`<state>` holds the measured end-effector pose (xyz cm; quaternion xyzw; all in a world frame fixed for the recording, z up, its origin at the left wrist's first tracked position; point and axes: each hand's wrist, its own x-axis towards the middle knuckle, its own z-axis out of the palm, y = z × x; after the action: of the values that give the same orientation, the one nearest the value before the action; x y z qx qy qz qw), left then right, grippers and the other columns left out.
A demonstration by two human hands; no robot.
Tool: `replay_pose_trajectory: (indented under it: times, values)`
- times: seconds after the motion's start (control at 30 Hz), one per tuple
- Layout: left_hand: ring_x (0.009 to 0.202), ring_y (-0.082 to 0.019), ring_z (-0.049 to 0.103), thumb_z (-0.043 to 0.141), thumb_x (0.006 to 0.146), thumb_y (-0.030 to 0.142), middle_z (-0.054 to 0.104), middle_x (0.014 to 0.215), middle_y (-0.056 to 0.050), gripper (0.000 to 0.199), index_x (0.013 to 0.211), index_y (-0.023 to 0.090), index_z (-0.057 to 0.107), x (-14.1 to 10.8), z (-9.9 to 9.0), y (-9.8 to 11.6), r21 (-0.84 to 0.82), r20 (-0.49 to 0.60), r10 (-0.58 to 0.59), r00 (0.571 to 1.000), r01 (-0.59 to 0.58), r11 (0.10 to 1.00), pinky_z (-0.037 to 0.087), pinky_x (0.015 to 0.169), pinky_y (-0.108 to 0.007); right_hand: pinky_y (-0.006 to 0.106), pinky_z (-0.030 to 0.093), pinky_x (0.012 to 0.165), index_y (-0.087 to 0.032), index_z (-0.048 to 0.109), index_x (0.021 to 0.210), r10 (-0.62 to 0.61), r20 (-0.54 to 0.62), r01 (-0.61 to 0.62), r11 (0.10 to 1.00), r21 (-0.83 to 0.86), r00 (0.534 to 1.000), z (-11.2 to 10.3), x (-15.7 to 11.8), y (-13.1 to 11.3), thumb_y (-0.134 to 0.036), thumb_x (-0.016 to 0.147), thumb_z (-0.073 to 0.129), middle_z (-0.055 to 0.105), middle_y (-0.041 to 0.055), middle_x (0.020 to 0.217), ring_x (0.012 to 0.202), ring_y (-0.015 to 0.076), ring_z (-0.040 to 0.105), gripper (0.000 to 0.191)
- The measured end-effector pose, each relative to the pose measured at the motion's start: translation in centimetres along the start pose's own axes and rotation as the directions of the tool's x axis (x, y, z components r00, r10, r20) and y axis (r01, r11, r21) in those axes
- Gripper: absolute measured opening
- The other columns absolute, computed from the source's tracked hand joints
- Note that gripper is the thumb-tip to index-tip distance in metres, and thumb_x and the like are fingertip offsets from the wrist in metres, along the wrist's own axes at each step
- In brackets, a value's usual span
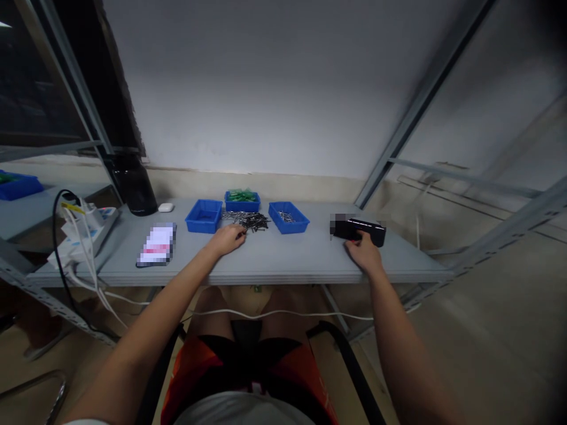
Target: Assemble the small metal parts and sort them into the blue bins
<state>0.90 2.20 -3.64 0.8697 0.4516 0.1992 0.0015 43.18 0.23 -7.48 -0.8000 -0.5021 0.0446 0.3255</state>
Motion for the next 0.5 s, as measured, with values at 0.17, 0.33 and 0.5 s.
replay_pose_trajectory:
  times: [0.17,0.33,0.5]
  values:
    - [0.092,-0.022,0.060,0.045,0.087,0.026,0.067,0.097,-0.009,0.025,0.096,0.017,0.066,0.0,-0.1,0.1,0.015,0.017,-0.004,1.000,0.004,1.000,0.048,0.079,-0.032,0.035,0.045,0.077,-0.011,0.053,0.126,-0.045,-0.063,0.046,0.999,0.029,0.997,-0.1,-0.4,0.1,-0.032,0.076,0.053,0.067,0.0115,0.089,0.082,0.0242,0.062,0.054]
    - [0.092,-0.022,0.060,0.045,0.088,0.027,0.067,0.099,-0.009,0.026,0.098,0.017,0.066,-0.1,0.0,0.1,0.007,0.016,-0.026,1.000,0.026,1.000,0.048,0.080,-0.032,0.030,0.045,0.064,-0.012,0.066,0.100,-0.277,-0.189,0.317,0.920,0.232,0.942,-0.8,-4.0,-4.5,-0.038,0.078,0.051,0.063,0.0053,0.067,0.062,0.0185,0.057,0.037]
    - [0.094,-0.023,0.061,0.045,0.087,0.027,0.068,0.099,-0.009,0.026,0.099,0.018,0.066,0.0,0.4,-0.2,0.012,0.004,-0.012,1.000,0.012,1.000,0.048,0.079,-0.032,0.029,0.046,0.061,-0.018,0.066,0.076,-0.492,-0.433,0.653,0.627,0.425,0.755,-5.1,-12.8,-13.0,-0.043,0.087,0.049,0.062,0.0026,0.064,0.061,0.0161,0.059,0.032]
